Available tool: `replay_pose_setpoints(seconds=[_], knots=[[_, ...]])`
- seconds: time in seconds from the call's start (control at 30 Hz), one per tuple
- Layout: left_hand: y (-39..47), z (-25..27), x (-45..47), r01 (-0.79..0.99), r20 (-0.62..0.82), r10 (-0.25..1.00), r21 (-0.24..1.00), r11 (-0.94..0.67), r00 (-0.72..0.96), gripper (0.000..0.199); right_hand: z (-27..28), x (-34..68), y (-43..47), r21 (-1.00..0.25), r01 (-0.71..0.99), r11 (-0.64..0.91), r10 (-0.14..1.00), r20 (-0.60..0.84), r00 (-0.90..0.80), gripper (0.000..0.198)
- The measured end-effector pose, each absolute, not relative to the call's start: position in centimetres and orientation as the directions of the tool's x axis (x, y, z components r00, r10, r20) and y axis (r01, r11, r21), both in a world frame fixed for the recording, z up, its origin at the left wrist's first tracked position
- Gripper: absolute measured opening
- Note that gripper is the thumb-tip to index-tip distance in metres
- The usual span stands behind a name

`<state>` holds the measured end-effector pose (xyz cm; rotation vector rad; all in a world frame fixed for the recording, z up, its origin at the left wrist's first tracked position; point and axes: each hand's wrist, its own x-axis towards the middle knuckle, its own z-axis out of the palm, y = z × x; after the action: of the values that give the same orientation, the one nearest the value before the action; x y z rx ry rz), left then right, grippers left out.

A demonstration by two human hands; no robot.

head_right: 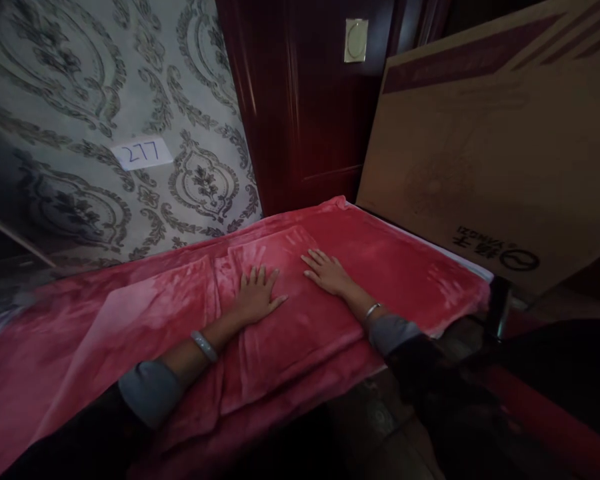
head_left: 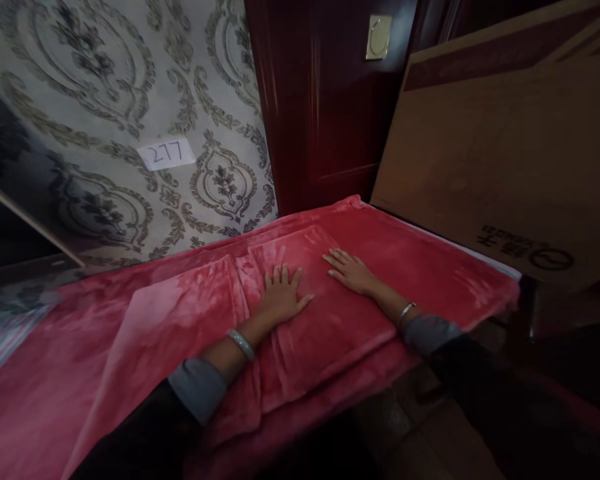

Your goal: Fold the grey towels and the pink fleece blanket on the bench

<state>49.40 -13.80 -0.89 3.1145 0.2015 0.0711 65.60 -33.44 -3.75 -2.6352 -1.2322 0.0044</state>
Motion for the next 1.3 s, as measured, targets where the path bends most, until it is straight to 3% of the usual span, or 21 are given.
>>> replay_pose_setpoints(seconds=[0.37, 0.53, 0.7, 0.83, 1.07, 1.17, 1.3], knots=[[-14.4, 1.5, 44.7, 0.090, -0.124, 0.076, 0.105, -0.990, 0.989, 0.085, -0.7, 61.8, -33.9, -0.227, 0.655, -0.720, 0.682, -0.058, 0.729, 0.066], [-15.6, 0.1, 41.2, -0.051, -0.060, -0.060, 0.146, -0.988, 0.996, 0.078, -2.6, 56.2, -37.3, -0.180, 0.723, -0.667, 0.729, 0.044, 0.684, 0.065], [-16.3, 0.2, 40.4, -0.036, -0.073, -0.048, 0.158, -0.987, 0.996, 0.072, -3.3, 54.4, -38.1, -0.118, 0.718, -0.686, 0.708, 0.118, 0.696, 0.061], [-16.7, 1.2, 38.7, -0.068, -0.124, -0.094, 0.197, -0.978, 0.988, 0.065, -2.9, 53.3, -38.4, -0.146, 0.725, -0.673, 0.725, 0.059, 0.686, 0.058], [-16.6, 1.0, 31.7, -0.156, -0.047, -0.179, 0.308, -0.939, 0.983, 0.055, -5.2, 48.0, -41.8, -0.182, 0.802, -0.568, 0.774, 0.213, 0.596, 0.055], [-16.5, 0.7, 28.7, -0.151, 0.040, -0.146, 0.288, -0.946, 0.988, 0.059, -5.9, 46.6, -42.3, -0.243, 0.785, -0.570, 0.742, 0.258, 0.619, 0.053], [-15.8, -0.5, 25.8, 0.039, 0.140, 0.068, 0.201, -0.979, 0.988, 0.072, -5.4, 44.6, -40.6, -0.382, 0.783, -0.491, 0.696, 0.369, 0.616, 0.051]])
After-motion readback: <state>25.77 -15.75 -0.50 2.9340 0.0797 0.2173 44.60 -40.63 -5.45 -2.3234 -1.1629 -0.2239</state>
